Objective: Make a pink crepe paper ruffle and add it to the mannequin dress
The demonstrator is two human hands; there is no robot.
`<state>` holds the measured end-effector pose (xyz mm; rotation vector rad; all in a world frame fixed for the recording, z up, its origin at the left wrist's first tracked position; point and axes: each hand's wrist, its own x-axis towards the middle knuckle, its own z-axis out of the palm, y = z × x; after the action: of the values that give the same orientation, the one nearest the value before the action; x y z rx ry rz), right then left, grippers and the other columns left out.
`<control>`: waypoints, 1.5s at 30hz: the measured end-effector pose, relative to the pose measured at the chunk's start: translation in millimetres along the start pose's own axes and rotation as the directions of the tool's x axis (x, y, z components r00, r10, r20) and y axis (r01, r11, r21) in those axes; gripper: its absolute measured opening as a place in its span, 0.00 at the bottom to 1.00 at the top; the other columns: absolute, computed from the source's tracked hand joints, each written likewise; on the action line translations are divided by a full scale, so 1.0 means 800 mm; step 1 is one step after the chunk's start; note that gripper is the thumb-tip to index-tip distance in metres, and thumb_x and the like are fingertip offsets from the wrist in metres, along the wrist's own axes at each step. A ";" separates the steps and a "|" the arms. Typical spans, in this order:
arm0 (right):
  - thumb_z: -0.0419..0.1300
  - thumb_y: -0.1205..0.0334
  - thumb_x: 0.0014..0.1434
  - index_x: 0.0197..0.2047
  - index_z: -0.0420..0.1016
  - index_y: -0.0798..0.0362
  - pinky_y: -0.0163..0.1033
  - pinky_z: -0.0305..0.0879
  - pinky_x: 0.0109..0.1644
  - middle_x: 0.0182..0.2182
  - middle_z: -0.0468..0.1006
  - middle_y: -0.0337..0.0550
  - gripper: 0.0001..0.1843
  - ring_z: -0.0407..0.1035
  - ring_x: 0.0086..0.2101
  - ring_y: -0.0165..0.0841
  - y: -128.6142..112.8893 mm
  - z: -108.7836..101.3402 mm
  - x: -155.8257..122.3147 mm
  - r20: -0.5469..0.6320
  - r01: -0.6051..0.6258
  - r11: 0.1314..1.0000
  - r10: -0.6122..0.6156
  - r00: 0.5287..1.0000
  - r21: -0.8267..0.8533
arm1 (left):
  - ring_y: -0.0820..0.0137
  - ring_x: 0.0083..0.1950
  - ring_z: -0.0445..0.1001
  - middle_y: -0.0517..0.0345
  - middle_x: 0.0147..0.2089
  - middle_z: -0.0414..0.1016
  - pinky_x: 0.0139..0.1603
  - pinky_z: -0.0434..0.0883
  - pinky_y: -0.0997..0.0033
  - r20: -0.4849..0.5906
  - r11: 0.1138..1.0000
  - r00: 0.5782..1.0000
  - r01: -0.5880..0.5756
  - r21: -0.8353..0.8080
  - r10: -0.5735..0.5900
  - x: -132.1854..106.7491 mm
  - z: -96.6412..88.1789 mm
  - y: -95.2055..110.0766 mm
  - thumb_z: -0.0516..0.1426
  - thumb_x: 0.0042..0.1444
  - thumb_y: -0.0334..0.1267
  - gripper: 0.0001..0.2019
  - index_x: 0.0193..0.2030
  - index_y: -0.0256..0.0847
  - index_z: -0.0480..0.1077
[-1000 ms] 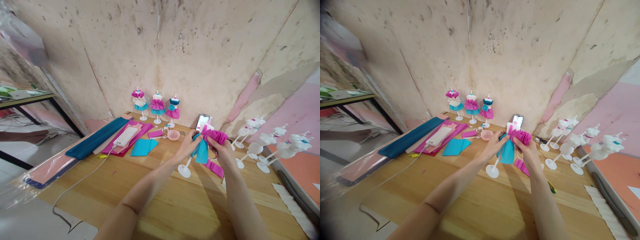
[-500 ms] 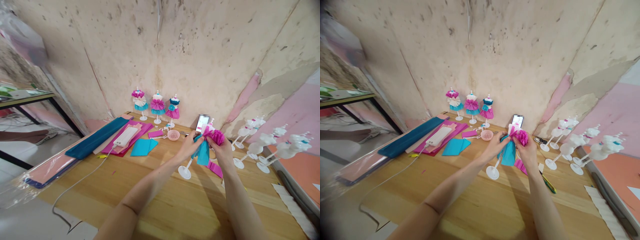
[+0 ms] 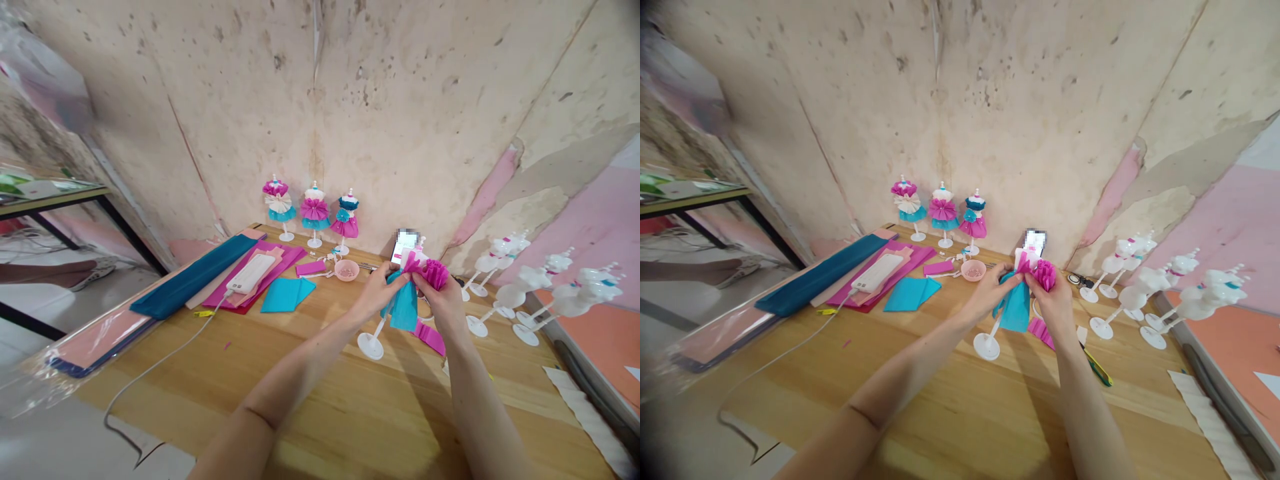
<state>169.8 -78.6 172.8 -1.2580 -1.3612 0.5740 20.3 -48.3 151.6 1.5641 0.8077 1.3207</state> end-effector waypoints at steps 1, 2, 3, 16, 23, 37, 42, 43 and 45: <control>0.64 0.47 0.52 0.34 0.73 0.51 0.37 0.60 0.28 0.23 0.72 0.37 0.15 0.63 0.24 0.31 -0.001 -0.001 0.000 0.023 -0.024 0.999 0.023 0.999 0.035 | 0.64 0.49 0.72 0.50 0.47 0.74 0.48 0.69 0.66 -0.002 1.000 1.000 0.014 -0.008 -0.014 0.001 -0.001 -0.001 0.56 0.57 0.51 0.19 0.47 0.38 0.69; 0.64 0.47 0.53 0.33 0.73 0.51 0.36 0.58 0.26 0.22 0.71 0.37 0.16 0.62 0.23 0.30 -0.002 -0.002 0.000 0.046 -0.045 0.997 0.043 0.998 0.064 | 0.64 0.48 0.72 0.50 0.47 0.74 0.48 0.69 0.66 -0.005 0.999 1.000 0.029 -0.016 -0.029 0.002 -0.002 -0.001 0.56 0.57 0.51 0.19 0.47 0.38 0.69; 0.63 0.46 0.53 0.32 0.73 0.51 0.36 0.57 0.25 0.21 0.70 0.37 0.16 0.61 0.22 0.30 -0.002 -0.003 0.000 0.061 -0.063 0.994 0.057 0.996 0.091 | 0.64 0.48 0.72 0.50 0.47 0.75 0.47 0.69 0.66 -0.009 0.999 0.999 0.042 -0.023 -0.042 0.002 -0.002 -0.001 0.56 0.57 0.52 0.20 0.47 0.38 0.69; 0.66 0.49 0.51 0.32 0.73 0.52 0.35 0.54 0.24 0.22 0.70 0.37 0.15 0.61 0.22 0.28 -0.001 -0.002 0.002 0.146 -0.114 0.957 0.076 0.986 0.266 | 0.65 0.47 0.73 0.51 0.46 0.75 0.47 0.69 0.68 -0.007 0.999 0.999 0.042 -0.034 -0.043 0.001 -0.002 0.004 0.56 0.57 0.51 0.18 0.46 0.38 0.69; 0.66 0.50 0.52 0.31 0.74 0.53 0.36 0.59 0.27 0.24 0.73 0.38 0.14 0.63 0.25 0.29 -0.007 0.001 -0.001 0.039 -0.047 0.985 0.041 0.998 0.167 | 0.65 0.47 0.72 0.51 0.46 0.75 0.47 0.69 0.67 0.002 0.998 0.999 0.034 -0.057 -0.034 0.001 0.000 0.003 0.56 0.58 0.50 0.17 0.45 0.38 0.69; 0.66 0.49 0.51 0.37 0.73 0.53 0.35 0.61 0.27 0.25 0.74 0.38 0.17 0.64 0.24 0.29 -0.006 0.005 0.000 -0.076 0.010 1.000 -0.009 0.997 0.014 | 0.65 0.49 0.72 0.51 0.47 0.74 0.49 0.68 0.67 0.019 0.999 1.000 0.017 -0.030 -0.016 -0.003 0.002 0.008 0.55 0.58 0.51 0.18 0.47 0.38 0.69; 0.66 0.50 0.51 0.37 0.73 0.53 0.36 0.62 0.28 0.27 0.74 0.38 0.16 0.65 0.25 0.29 -0.004 0.006 0.001 -0.099 0.026 1.000 -0.026 0.995 -0.007 | 0.64 0.49 0.72 0.50 0.48 0.74 0.47 0.68 0.68 0.030 0.999 0.999 0.027 -0.034 -0.026 -0.005 0.002 0.008 0.58 0.55 0.53 0.22 0.48 0.38 0.69; 0.66 0.51 0.51 0.37 0.73 0.53 0.36 0.62 0.28 0.26 0.74 0.38 0.16 0.64 0.25 0.29 -0.004 0.006 0.001 -0.097 0.030 1.000 -0.029 0.995 0.003 | 0.64 0.50 0.72 0.50 0.48 0.74 0.48 0.68 0.67 0.029 0.999 0.999 0.029 -0.026 -0.029 -0.004 0.002 0.007 0.59 0.54 0.53 0.22 0.48 0.38 0.68; 0.66 0.51 0.52 0.36 0.73 0.53 0.36 0.61 0.29 0.26 0.73 0.37 0.15 0.64 0.25 0.29 -0.003 0.006 0.000 -0.080 0.024 0.999 -0.021 0.997 0.037 | 0.63 0.50 0.72 0.50 0.48 0.73 0.48 0.68 0.67 0.024 0.999 0.999 0.032 -0.014 -0.032 -0.003 0.001 0.005 0.59 0.54 0.53 0.22 0.48 0.37 0.68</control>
<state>164.3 -78.0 173.7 -1.2213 -1.2909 0.5264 20.5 -51.9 154.6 1.5470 0.8041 1.2802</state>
